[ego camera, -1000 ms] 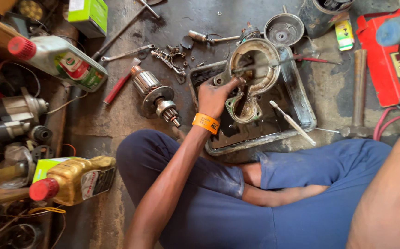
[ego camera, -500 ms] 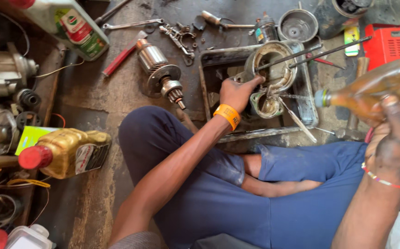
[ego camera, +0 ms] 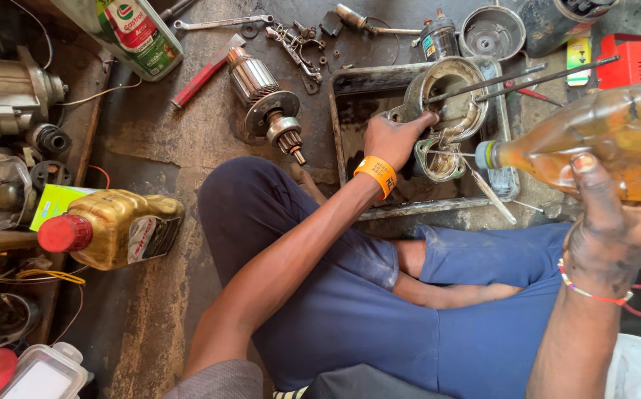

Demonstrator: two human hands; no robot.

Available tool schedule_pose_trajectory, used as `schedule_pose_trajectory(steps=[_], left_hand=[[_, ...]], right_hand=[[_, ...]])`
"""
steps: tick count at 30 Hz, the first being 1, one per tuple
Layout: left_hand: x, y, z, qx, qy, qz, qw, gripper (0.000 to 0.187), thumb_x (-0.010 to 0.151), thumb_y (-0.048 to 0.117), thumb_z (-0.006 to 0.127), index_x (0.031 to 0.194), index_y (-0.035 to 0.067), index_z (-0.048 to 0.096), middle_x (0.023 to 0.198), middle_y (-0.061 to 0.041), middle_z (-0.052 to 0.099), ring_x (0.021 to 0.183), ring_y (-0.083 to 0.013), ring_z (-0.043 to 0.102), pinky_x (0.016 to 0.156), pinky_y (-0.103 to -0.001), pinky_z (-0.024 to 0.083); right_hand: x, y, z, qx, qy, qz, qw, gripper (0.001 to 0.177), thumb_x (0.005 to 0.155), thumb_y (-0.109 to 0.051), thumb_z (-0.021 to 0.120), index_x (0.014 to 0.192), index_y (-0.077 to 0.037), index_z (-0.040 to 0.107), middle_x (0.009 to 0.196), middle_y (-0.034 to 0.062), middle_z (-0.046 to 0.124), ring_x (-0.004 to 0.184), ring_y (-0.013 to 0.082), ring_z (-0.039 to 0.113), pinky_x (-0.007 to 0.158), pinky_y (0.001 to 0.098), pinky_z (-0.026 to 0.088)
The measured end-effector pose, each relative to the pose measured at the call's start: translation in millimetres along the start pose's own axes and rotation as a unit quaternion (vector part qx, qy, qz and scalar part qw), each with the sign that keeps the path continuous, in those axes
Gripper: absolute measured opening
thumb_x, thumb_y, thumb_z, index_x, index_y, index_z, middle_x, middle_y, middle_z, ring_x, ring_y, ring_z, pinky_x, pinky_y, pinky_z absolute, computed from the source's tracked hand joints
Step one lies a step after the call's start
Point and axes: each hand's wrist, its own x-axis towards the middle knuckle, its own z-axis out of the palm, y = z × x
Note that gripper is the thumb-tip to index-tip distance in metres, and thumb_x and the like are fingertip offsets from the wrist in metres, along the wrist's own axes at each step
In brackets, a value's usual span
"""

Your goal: The person scrubs a disassembled mechanical part with a brush in a tray of liquid, then pours a cleaning solvent from a plastic bottle over the part to rinse it. The person handles the part and the bottle throughout the process.

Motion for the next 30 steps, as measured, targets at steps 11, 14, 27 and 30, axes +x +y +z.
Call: schedule_pose_trajectory(steps=[11, 14, 27, 30], left_hand=[[19, -22, 10, 0.069, 0.052, 0.076, 0.993, 0.060, 0.062, 0.045, 0.087, 0.092, -0.005, 0.075, 0.086, -0.020, 0.079, 0.078, -0.0272, 0.078, 0.075, -0.038, 0.059], [23, -23, 11, 0.085, 0.062, 0.082, 0.991, 0.063, 0.062, 0.048, 0.087, 0.094, -0.006, 0.074, 0.088, -0.021, 0.079, 0.079, -0.0285, 0.077, 0.077, -0.038, 0.059], [19, -18, 10, 0.082, 0.056, 0.067, 0.993, 0.067, 0.061, 0.050, 0.086, 0.094, -0.007, 0.073, 0.088, -0.021, 0.079, 0.080, -0.0287, 0.078, 0.077, -0.038, 0.059], [19, -18, 10, 0.095, 0.060, 0.066, 0.992, 0.068, 0.061, 0.049, 0.088, 0.095, -0.008, 0.072, 0.089, -0.022, 0.078, 0.082, -0.0288, 0.078, 0.078, -0.038, 0.059]], right_hand=[[-2, -16, 0, -0.071, -0.021, -0.020, 0.997, 0.050, 0.100, -0.012, 0.083, 0.137, 0.010, 0.058, 0.128, 0.0165, 0.068, 0.114, 0.0238, 0.072, 0.109, 0.0360, 0.060], [1, -20, 3, -0.064, -0.018, -0.018, 0.998, 0.047, 0.103, -0.014, 0.081, 0.137, 0.010, 0.059, 0.128, 0.0154, 0.068, 0.114, 0.0224, 0.072, 0.109, 0.0347, 0.060], [-2, -1, -4, -0.086, -0.004, -0.030, 0.996, 0.051, 0.102, -0.011, 0.082, 0.139, 0.011, 0.054, 0.137, 0.0182, 0.064, 0.119, 0.0256, 0.069, 0.113, 0.0373, 0.058], [-6, 8, -6, -0.080, 0.008, -0.037, 0.996, 0.051, 0.103, -0.009, 0.082, 0.139, 0.012, 0.052, 0.137, 0.0196, 0.063, 0.119, 0.0261, 0.066, 0.113, 0.0379, 0.058]])
